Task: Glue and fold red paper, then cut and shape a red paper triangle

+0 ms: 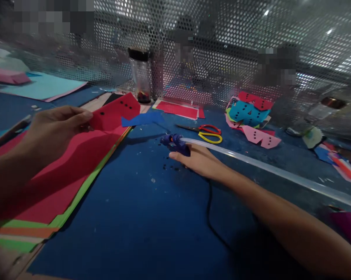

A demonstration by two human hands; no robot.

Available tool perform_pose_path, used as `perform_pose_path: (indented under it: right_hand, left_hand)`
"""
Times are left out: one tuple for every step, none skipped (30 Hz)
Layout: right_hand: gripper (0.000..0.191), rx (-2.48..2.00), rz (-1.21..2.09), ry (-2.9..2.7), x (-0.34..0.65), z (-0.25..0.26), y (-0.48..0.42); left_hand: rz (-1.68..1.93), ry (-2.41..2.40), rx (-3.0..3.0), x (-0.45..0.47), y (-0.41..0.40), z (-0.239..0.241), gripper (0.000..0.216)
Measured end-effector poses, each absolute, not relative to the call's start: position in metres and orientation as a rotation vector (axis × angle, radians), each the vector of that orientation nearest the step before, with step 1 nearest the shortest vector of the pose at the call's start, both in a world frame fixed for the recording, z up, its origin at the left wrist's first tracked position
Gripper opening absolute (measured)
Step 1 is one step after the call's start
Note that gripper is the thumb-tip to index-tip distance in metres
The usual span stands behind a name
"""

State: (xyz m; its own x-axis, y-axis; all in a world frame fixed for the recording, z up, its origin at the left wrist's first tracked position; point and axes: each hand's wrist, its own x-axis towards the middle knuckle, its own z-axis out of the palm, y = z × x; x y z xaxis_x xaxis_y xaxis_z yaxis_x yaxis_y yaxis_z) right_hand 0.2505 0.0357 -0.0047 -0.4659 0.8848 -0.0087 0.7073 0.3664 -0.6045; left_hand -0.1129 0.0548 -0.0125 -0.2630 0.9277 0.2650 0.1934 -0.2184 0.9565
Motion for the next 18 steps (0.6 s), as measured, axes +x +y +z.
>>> perform_pose_path:
  right_hand:
    - [0.04,-1.397,0.77,-2.328,0.251,-0.005,0.038]
    - [0.04,-1.391,0.758,-2.346,0.252,-0.005,0.04]
    - [0.039,-1.386,0.75,-2.361,0.253,-0.004,0.041]
    - [0.04,-1.383,0.75,-2.372,0.253,-0.003,0.042]
    - [0.04,-1.383,0.756,-2.378,0.254,-0.002,0.043]
    - [0.041,-1.385,0.766,-2.38,0.254,0.0,0.043]
    - [0.042,-1.388,0.777,-2.378,0.254,0.001,0.043]
    - [0.042,-1.39,0.791,-2.374,0.254,0.002,0.043]
    - [0.043,-1.39,0.811,-2.37,0.253,0.003,0.043]
    - [0.042,-1.388,0.831,-2.366,0.253,0.004,0.042]
    - [0.042,-1.387,0.849,-2.363,0.252,0.005,0.042]
    - [0.042,-1.392,0.864,-2.362,0.252,0.005,0.042]
    - [0.042,-1.403,0.871,-2.362,0.251,0.005,0.042]
    - [0.043,-1.414,0.869,-2.363,0.251,0.004,0.042]
    - [0.043,-1.422,0.862,-2.365,0.251,0.004,0.043]
    - [0.043,-1.424,0.855,-2.369,0.251,0.004,0.043]
    - [0.043,-1.422,0.849,-2.373,0.251,0.003,0.043]
    - [0.043,-1.418,0.843,-2.376,0.251,0.003,0.043]
  left_hand:
    - [1.534,1.443,1.376,-0.114,0.055,-0.014,0.01]
    - [1.53,1.466,1.381,-0.115,0.055,-0.015,0.01]
    - [1.522,1.487,1.379,-0.116,0.054,-0.015,0.01]
    - [1.515,1.509,1.375,-0.116,0.054,-0.016,0.011]
    - [1.502,1.525,1.369,-0.116,0.054,-0.015,0.012]
    - [1.49,1.539,1.361,-0.116,0.053,-0.015,0.013]
    - [1.473,1.55,1.351,-0.114,0.053,-0.014,0.015]
    - [1.451,1.559,1.339,-0.113,0.052,-0.012,0.016]
    - [1.436,1.57,1.328,-0.111,0.051,-0.011,0.017]
    - [1.425,1.585,1.317,-0.11,0.051,-0.009,0.017]
    - [1.415,1.601,1.31,-0.108,0.05,-0.008,0.018]
    - [1.411,1.615,1.307,-0.107,0.05,-0.008,0.019]
    - [1.408,1.623,1.304,-0.107,0.05,-0.007,0.02]
    - [1.409,1.624,1.302,-0.106,0.05,-0.007,0.021]
    - [1.409,1.621,1.302,-0.106,0.05,-0.008,0.021]
    - [1.41,1.616,1.301,-0.106,0.05,-0.008,0.022]
    - [1.414,1.609,1.301,-0.106,0.05,-0.008,0.022]
    - [1.415,1.603,1.303,-0.106,0.05,-0.009,0.021]
